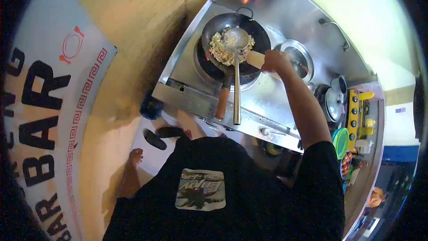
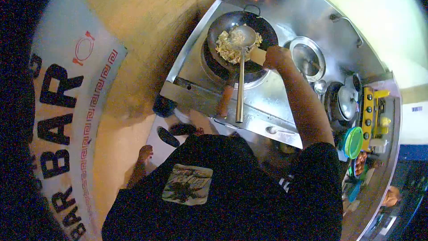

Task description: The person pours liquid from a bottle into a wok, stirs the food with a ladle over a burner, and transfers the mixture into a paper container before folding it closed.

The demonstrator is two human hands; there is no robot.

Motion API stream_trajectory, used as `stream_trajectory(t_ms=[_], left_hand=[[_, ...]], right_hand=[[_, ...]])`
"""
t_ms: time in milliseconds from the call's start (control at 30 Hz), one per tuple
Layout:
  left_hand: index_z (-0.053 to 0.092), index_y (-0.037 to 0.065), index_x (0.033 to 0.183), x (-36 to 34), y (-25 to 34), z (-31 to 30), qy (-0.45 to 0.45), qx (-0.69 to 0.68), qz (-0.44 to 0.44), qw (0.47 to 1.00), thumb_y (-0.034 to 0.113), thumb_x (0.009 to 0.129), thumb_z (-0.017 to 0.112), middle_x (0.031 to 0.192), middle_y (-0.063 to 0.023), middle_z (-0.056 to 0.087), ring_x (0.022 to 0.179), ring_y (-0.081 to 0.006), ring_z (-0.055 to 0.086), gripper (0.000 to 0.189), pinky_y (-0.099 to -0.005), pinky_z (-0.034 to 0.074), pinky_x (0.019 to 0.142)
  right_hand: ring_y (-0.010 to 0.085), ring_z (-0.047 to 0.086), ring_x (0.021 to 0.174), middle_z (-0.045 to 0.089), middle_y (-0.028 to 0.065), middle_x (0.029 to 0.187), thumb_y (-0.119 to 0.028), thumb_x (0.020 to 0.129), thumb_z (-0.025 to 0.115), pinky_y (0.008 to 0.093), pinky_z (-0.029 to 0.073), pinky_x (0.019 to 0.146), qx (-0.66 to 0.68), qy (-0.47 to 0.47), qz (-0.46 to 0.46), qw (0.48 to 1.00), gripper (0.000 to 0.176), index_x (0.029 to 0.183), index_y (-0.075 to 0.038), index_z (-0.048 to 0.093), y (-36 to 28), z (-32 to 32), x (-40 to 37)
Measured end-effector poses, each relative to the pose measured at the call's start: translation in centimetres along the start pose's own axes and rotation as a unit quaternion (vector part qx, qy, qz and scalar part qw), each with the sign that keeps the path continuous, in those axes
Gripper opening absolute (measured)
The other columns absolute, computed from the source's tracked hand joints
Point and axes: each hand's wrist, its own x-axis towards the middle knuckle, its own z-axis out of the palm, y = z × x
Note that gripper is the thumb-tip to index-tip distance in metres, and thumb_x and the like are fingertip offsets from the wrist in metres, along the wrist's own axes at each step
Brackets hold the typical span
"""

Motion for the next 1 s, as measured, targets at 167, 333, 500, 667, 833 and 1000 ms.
stream_trajectory(t_ms=[167, 333, 500, 667, 833, 1000], left_hand=[[0.060, 0.017, 0.086, 1.2, -1.1, -1.7, 0.004, -0.020, -0.053, 0.998, 0.022, 0.080, 0.056, 0.064, 0.0045, 0.052, 0.048, -0.0101, 0.048, 0.009, -0.0272, 0.037, 0.041], [0.061, 0.016, 0.096, 1.0, 0.5, -2.1, -0.099, -0.059, -0.030, 0.993, 0.024, 0.079, 0.061, 0.071, 0.0028, 0.056, 0.054, -0.0096, 0.052, 0.019, -0.0277, 0.039, 0.045], [0.060, 0.014, 0.089, 4.3, 1.3, 0.7, -0.073, 0.027, -0.013, 0.997, 0.025, 0.081, 0.061, 0.067, 0.0012, 0.055, 0.051, -0.0113, 0.051, 0.014, -0.0261, 0.038, 0.040], [0.059, 0.011, 0.080, 4.5, 4.7, 4.1, -0.079, 0.188, 0.129, 0.971, 0.038, 0.083, 0.054, 0.067, -0.0039, 0.056, 0.058, -0.0201, 0.052, 0.027, -0.0373, 0.042, 0.051], [0.059, 0.011, 0.080, -2.9, 10.4, 21.5, -0.019, 0.231, 0.059, 0.971, 0.037, 0.083, 0.053, 0.069, -0.0043, 0.057, 0.061, -0.0212, 0.054, 0.026, -0.0381, 0.043, 0.054], [0.059, 0.011, 0.080, -9.4, 15.2, 35.7, -0.024, 0.283, 0.082, 0.955, 0.036, 0.084, 0.052, 0.071, -0.0046, 0.058, 0.064, -0.0222, 0.055, 0.026, -0.0390, 0.045, 0.056]], right_hand=[[0.0305, 0.064, 0.091, 0.065, 0.0148, 0.097, -0.034, 0.059, 0.072, 0.0408, 0.051, 0.078, 0.025, 0.030, 0.030, 0.999, 0.048, 0.097, -0.006, 0.063, 1.3, 2.0, -1.1], [0.0296, 0.064, 0.092, 0.065, 0.0148, 0.101, -0.040, 0.064, 0.071, 0.0413, 0.052, 0.079, 0.072, 0.033, 0.033, 0.996, 0.051, 0.100, -0.005, 0.064, 0.9, 3.4, -2.6], [0.0317, 0.063, 0.088, 0.065, 0.0165, 0.097, -0.042, 0.061, 0.073, 0.0404, 0.051, 0.078, 0.210, 0.062, 0.030, 0.975, 0.056, 0.102, -0.005, 0.063, 2.7, 6.0, -3.8], [0.0240, 0.062, 0.085, 0.065, 0.0156, 0.093, -0.043, 0.058, 0.078, 0.0351, 0.049, 0.078, 0.641, 0.186, -0.032, 0.744, 0.065, 0.102, 0.001, 0.061, 7.3, 14.4, -6.6], [0.0172, 0.053, 0.099, 0.056, 0.0062, 0.105, -0.027, 0.063, 0.079, 0.0311, 0.041, 0.090, 0.749, 0.329, -0.026, 0.574, 0.070, 0.120, -0.001, 0.047, 22.9, 17.8, -15.6], [0.0205, 0.059, 0.096, 0.060, 0.0087, 0.105, -0.010, 0.055, 0.077, 0.0345, 0.048, 0.084, 0.708, 0.475, 0.162, 0.498, 0.068, 0.116, -0.003, 0.049, 51.4, 25.9, -21.6]])
